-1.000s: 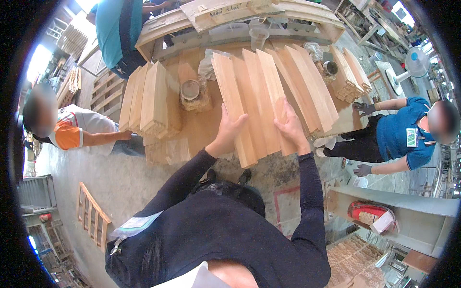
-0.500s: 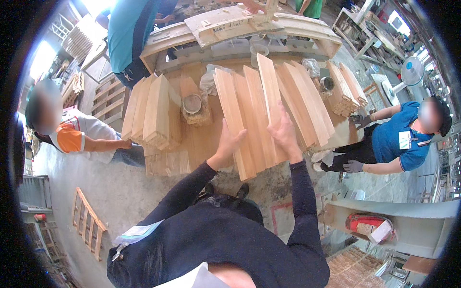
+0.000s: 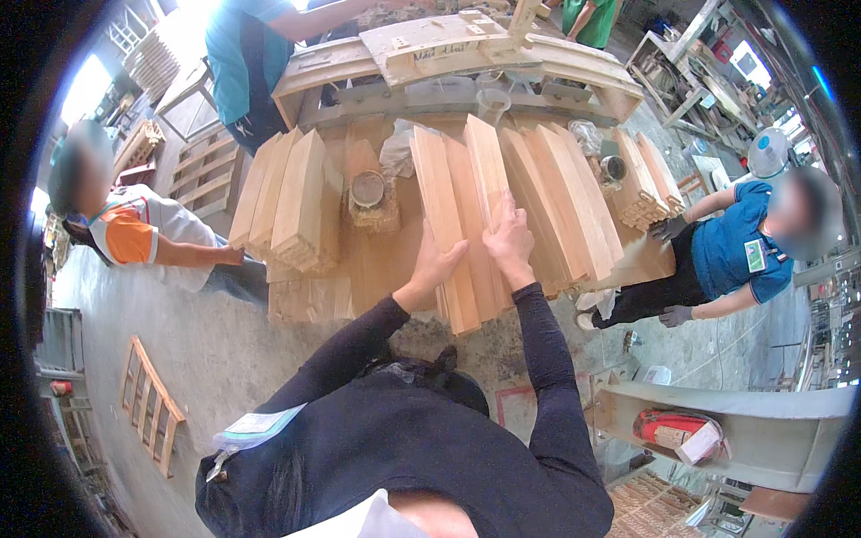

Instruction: The person picks up wooden planks and wipes them with a cloth. They then walk across the workshop floor, pick up a piece of cardboard, tear it, and place it on a workbench.

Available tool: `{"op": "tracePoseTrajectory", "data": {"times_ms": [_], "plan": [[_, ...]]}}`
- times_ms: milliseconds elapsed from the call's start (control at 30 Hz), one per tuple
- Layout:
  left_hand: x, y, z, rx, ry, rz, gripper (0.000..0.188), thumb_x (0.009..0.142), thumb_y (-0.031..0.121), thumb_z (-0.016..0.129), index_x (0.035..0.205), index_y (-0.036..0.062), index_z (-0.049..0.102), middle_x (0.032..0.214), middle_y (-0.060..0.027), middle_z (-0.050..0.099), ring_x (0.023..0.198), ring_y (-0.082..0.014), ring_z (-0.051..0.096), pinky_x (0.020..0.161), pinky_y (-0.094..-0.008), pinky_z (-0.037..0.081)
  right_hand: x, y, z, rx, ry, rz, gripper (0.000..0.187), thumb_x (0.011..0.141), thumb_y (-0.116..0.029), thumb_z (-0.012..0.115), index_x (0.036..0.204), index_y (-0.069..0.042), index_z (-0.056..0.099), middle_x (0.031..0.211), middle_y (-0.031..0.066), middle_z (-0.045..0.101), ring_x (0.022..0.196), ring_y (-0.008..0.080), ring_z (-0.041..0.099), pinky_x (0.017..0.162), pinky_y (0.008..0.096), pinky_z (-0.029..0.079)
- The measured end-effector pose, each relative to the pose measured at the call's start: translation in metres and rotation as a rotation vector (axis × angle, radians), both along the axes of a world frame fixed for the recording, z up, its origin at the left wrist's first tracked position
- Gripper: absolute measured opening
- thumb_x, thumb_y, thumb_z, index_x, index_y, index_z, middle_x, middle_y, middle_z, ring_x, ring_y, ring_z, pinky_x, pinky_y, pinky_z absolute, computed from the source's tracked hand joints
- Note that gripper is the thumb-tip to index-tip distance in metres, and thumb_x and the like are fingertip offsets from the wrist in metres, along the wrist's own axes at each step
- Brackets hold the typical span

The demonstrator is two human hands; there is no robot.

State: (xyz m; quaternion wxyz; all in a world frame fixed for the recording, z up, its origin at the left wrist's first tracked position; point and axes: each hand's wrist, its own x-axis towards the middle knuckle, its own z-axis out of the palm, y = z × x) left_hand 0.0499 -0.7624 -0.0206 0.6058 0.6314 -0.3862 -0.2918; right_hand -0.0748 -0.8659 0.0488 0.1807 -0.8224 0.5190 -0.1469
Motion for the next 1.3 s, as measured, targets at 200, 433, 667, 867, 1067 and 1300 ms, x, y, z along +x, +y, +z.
{"op": "tracePoseTrajectory", "data": {"times_ms": [200,433,667,867,1067,1300], "plan": [[-0.007,0.003,0.01,0.016,0.081,0.026,0.101,0.084,0.04,0.066,0.139,-0.0197,0.006,0.142,-0.0373,0.028,0.136,-0.04,0.03,0.112,-0.0372,0.025,-0.004,0.02,0.004,-0.048,-0.265,0.087,0.087,0.07,-0.025,0.072,0.145,-0.015,0.03,0.115,0.022,0.059,0.1,0.0376,0.062,0.083,0.0459,0.051],[-0.006,0.006,0.018,0.137,0.006,0.043,0.1,0.089,0.048,0.058,0.14,-0.0195,0.004,0.145,-0.039,0.018,0.139,-0.0425,0.021,0.114,-0.0383,0.019,-0.002,0.016,0.007,0.019,-0.383,0.03,0.08,0.073,-0.029,0.073,0.139,-0.002,0.039,0.124,0.0249,0.057,0.113,0.0371,0.058,0.094,0.0407,0.048],[-0.004,0.002,0.014,0.163,-0.025,-0.005,0.101,0.088,0.05,0.057,0.14,-0.019,0.004,0.147,-0.0379,0.015,0.141,-0.0419,0.014,0.116,-0.0388,0.014,-0.028,-0.014,-0.018,-0.064,-0.278,0.154,0.067,0.086,-0.036,0.064,0.137,0.001,0.041,0.129,0.0261,0.052,0.119,0.0376,0.052,0.097,0.0405,0.044],[0.0,-0.016,0.016,0.27,-0.064,-0.046,0.102,0.087,0.052,0.056,0.141,-0.0172,0.004,0.149,-0.0357,0.007,0.143,-0.0398,0.006,0.117,-0.0387,0.01,-0.034,-0.023,-0.05,0.076,-0.416,0.148,0.069,0.087,-0.039,0.062,0.139,0.001,0.039,0.132,0.0265,0.049,0.125,0.0364,0.048,0.101,0.0402,0.041],[0.001,-0.015,0.015,0.278,-0.043,-0.058,0.097,0.091,0.054,0.05,0.143,-0.0146,0.005,0.152,-0.0316,0.006,0.144,-0.036,0.004,0.117,-0.0374,0.009,-0.031,-0.016,-0.034,0.07,-0.216,0.115,0.07,0.088,-0.037,0.061,0.14,0.002,0.037,0.132,0.0279,0.049,0.123,0.0376,0.049,0.103,0.0416,0.04],[0.006,0.024,0.013,0.121,0.569,-0.02,0.061,0.101,0.045,0.033,0.14,-0.002,0.033,0.138,-0.0157,0.046,0.119,-0.0272,0.05,0.104,-0.0378,0.037,0.02,0.05,0.013,0.204,-0.331,0.307,0.08,0.082,-0.033,0.066,0.142,0.006,0.029,0.14,0.0293,0.038,0.132,0.0411,0.036,0.109,0.042,0.032]]}}
